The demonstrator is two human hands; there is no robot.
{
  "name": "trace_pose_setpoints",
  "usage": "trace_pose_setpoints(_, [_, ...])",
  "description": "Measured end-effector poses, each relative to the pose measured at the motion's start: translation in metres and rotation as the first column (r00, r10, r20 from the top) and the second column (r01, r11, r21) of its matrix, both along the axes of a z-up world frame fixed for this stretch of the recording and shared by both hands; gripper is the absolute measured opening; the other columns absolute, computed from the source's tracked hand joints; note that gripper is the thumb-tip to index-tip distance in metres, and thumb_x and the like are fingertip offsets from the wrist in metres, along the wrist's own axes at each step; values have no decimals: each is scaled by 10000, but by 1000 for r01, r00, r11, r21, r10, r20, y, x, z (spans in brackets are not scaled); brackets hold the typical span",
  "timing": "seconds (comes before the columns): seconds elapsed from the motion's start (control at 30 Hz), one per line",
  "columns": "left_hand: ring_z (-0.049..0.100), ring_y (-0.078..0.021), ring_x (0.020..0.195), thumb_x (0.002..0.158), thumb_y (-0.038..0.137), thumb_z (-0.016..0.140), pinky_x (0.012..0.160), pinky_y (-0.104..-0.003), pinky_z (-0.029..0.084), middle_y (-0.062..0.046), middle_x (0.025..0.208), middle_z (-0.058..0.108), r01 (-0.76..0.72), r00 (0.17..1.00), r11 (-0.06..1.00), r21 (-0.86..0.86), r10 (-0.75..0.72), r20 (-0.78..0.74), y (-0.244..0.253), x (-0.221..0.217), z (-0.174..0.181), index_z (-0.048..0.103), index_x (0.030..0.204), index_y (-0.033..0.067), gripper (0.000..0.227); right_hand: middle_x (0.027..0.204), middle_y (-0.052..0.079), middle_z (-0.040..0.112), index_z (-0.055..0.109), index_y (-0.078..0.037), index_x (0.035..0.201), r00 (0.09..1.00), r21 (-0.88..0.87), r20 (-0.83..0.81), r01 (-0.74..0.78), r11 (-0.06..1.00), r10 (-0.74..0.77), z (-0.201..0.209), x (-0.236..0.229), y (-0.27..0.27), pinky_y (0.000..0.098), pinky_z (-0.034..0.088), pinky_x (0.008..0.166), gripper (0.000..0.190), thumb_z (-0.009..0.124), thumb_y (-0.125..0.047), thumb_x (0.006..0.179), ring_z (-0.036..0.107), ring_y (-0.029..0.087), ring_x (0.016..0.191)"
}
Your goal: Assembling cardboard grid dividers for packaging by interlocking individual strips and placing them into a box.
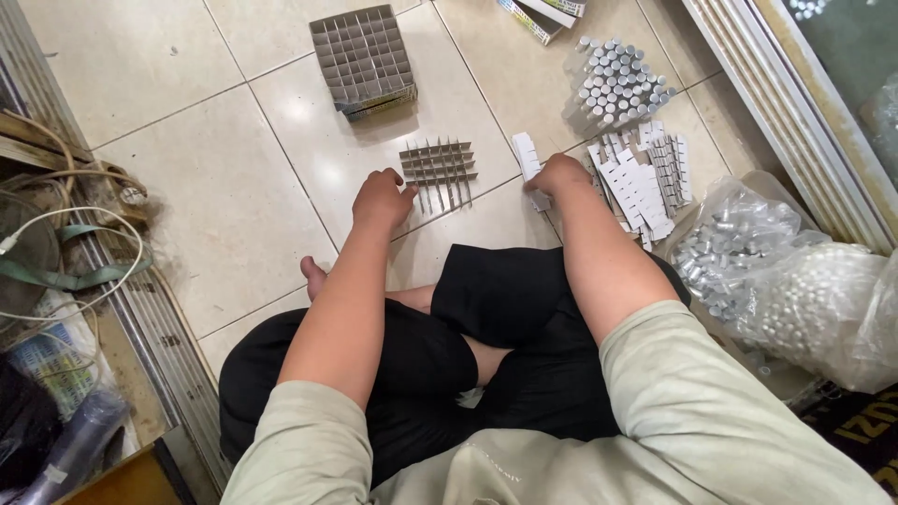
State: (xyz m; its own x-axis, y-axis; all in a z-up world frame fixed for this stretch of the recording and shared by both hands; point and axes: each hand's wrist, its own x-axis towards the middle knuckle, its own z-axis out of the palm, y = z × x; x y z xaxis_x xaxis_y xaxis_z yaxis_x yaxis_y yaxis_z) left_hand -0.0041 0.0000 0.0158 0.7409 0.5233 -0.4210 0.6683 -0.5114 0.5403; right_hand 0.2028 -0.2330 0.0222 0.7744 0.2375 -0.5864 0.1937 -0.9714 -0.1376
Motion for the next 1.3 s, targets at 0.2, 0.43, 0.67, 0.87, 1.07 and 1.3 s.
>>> trace_pose_setpoints(0.2, [671, -377, 1183, 983, 343, 656, 957, -488, 557, -202, 1145, 707, 99, 993, 992, -77, -103, -56, -1, -15, 41, 672, 1262, 9, 435, 1230, 235, 715, 692, 41, 1260, 1000, -33, 6, -16, 999, 16, -55, 20, -7, 611, 523, 994, 581, 733, -358, 840, 629, 398, 1262])
trace_pose_setpoints(0.43, [673, -363, 1200, 966, 350, 665, 969, -490, 556, -204, 1194, 722, 137, 972, 990, -20, -138, -192, -5, -41, 66, 703, 1256, 38, 428, 1298, 253, 690, 671, 50, 1317, 998, -53, -48, -39, 998, 36, 12, -19, 0, 592, 488, 1045, 629, 767, -363, 851, 596, 413, 1308])
trace_pose_setpoints(0.67, [676, -329, 1210, 939, 428, 664, 990, -474, 546, -137, 1175, 751, 130, 974, 989, -63, -139, -176, 2, -51, 55, 721, 1232, 115, 432, 1208, 242, 718, 658, 68, 1319, 998, -67, -2, -57, 996, 57, -41, 3, -2, 582, 536, 975, 559, 601, -295, 898, 652, 406, 1222])
trace_pose_setpoints(0.87, [670, -333, 1219, 940, 445, 662, 997, -475, 543, -140, 1193, 747, 167, 969, 981, -96, -182, -169, 10, -37, 39, 712, 1259, 121, 458, 1167, 263, 712, 635, 92, 1320, 999, -70, -14, -46, 996, 45, 2, -19, 12, 578, 537, 957, 580, 673, -307, 900, 662, 428, 1174])
trace_pose_setpoints(1.07, [659, -328, 1238, 946, 458, 648, 1025, -470, 530, -145, 1217, 739, 219, 953, 965, -142, -243, -181, 9, -34, 46, 693, 1291, 119, 486, 1057, 254, 734, 711, 86, 1206, 1000, -59, 10, -11, 998, 11, -13, -17, 11, 565, 578, 864, 440, 633, -220, 900, 704, 423, 1071])
trace_pose_setpoints(1.3, [657, -308, 1245, 929, 520, 643, 1031, -455, 527, -115, 1220, 743, 248, 943, 956, -158, -275, -185, 11, -29, 51, 682, 1303, 143, 532, 1073, 265, 736, 712, 106, 1165, 997, 16, 6, 79, 997, -79, 3, -10, 5, 543, 584, 862, 410, 685, -194, 887, 720, 426, 1036])
